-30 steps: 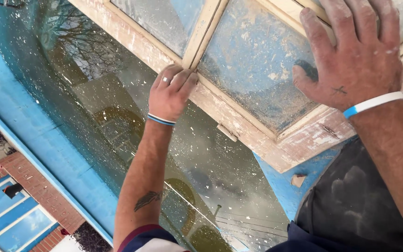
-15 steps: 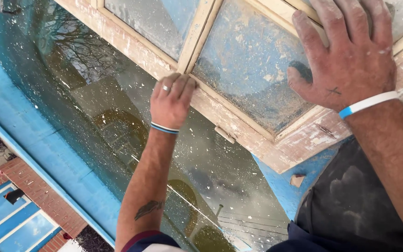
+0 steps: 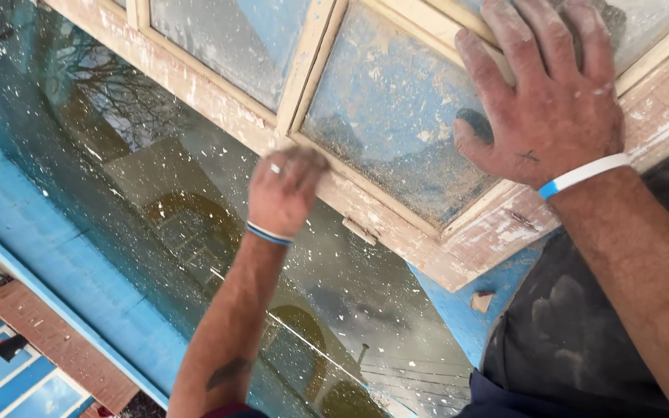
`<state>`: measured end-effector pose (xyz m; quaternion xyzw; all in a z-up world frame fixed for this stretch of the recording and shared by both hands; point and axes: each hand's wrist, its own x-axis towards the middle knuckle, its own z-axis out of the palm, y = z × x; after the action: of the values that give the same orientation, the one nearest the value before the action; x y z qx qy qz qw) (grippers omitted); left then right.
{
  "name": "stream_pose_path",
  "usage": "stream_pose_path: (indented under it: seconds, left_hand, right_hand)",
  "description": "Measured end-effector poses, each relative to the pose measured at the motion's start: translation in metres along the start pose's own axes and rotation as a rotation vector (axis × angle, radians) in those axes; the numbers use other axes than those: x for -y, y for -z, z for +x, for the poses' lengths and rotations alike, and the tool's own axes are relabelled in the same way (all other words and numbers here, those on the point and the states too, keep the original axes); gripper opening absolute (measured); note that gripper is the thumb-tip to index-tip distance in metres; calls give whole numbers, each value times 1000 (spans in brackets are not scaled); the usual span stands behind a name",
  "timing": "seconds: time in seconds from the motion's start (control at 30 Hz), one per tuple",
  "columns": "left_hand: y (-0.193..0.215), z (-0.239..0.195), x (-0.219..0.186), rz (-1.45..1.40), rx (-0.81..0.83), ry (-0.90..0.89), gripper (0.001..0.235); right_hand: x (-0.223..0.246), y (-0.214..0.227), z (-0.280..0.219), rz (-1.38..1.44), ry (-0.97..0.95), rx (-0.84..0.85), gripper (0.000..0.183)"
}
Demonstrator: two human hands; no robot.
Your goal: Sanding a wooden window frame with sandpaper.
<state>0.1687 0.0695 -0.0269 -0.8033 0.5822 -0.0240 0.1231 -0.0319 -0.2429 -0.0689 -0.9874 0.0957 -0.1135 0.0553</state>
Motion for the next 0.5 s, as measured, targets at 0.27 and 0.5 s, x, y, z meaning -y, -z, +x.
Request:
stream_pose_path:
  seconds: [0.27,0.5]
  left_hand:
    - [26,6,-30,-87,-67,-83,17]
    - [27,24,-40,-555,-83,-16,19]
  right_hand:
    - [2,2,0,-75,0,31,75]
    - [-2,-1,2,141,-3,-5,73]
